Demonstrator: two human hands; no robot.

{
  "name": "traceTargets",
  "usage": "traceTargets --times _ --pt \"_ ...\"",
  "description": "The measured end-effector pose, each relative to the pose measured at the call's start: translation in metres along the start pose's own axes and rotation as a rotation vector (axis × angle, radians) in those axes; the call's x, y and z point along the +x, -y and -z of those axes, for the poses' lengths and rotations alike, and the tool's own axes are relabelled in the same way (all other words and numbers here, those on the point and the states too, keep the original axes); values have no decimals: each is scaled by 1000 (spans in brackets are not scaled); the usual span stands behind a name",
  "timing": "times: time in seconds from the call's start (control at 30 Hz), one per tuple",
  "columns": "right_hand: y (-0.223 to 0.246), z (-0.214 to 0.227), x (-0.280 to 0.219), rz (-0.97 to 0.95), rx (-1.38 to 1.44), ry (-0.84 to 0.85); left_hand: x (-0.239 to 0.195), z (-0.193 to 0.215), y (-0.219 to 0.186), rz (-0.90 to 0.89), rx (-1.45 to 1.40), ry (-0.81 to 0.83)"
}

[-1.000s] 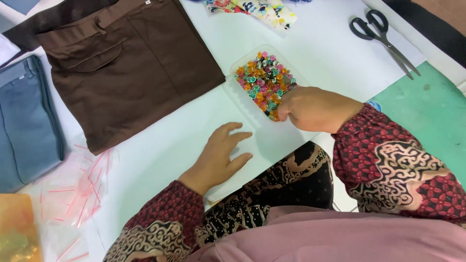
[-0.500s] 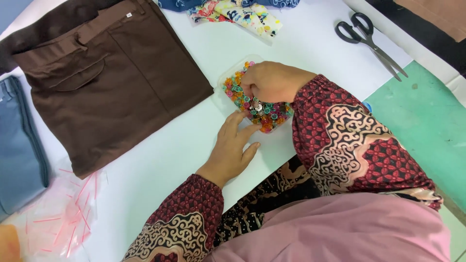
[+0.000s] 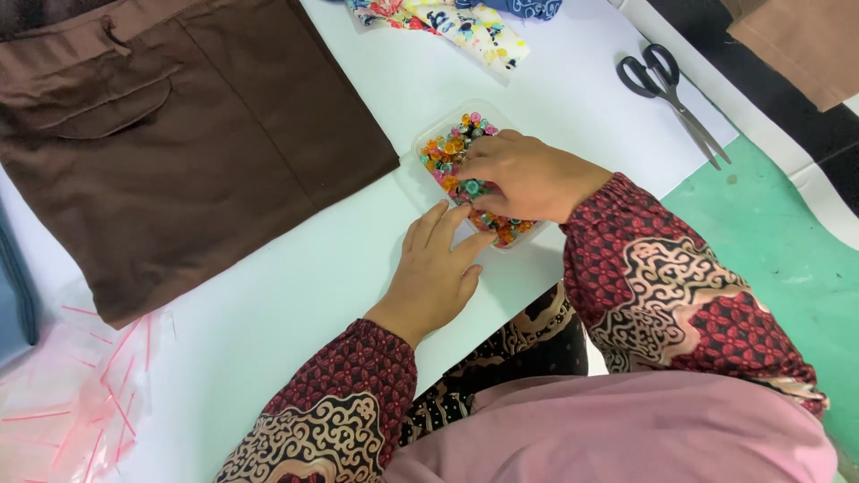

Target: Threading small decorative buttons onto a needle and placing them into individual plastic bags for packaging.

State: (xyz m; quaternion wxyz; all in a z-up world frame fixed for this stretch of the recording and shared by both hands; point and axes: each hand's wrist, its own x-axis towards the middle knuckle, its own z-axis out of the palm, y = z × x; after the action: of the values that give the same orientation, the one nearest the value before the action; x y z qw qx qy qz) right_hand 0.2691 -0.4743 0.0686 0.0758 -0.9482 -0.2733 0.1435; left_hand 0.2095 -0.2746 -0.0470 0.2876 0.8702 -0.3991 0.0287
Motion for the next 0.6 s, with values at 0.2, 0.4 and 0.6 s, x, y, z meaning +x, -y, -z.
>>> traceTargets --times 0.2,0.4,0.6 --pt "11 24 -16 -79 27 109 1 3 -1 -2 -5 10" --pt "6 25 31 -117 1 4 2 9 -2 -4 31 28" --pt "-22 -12 60 -12 -65 -77 2 12 -5 -5 8 37"
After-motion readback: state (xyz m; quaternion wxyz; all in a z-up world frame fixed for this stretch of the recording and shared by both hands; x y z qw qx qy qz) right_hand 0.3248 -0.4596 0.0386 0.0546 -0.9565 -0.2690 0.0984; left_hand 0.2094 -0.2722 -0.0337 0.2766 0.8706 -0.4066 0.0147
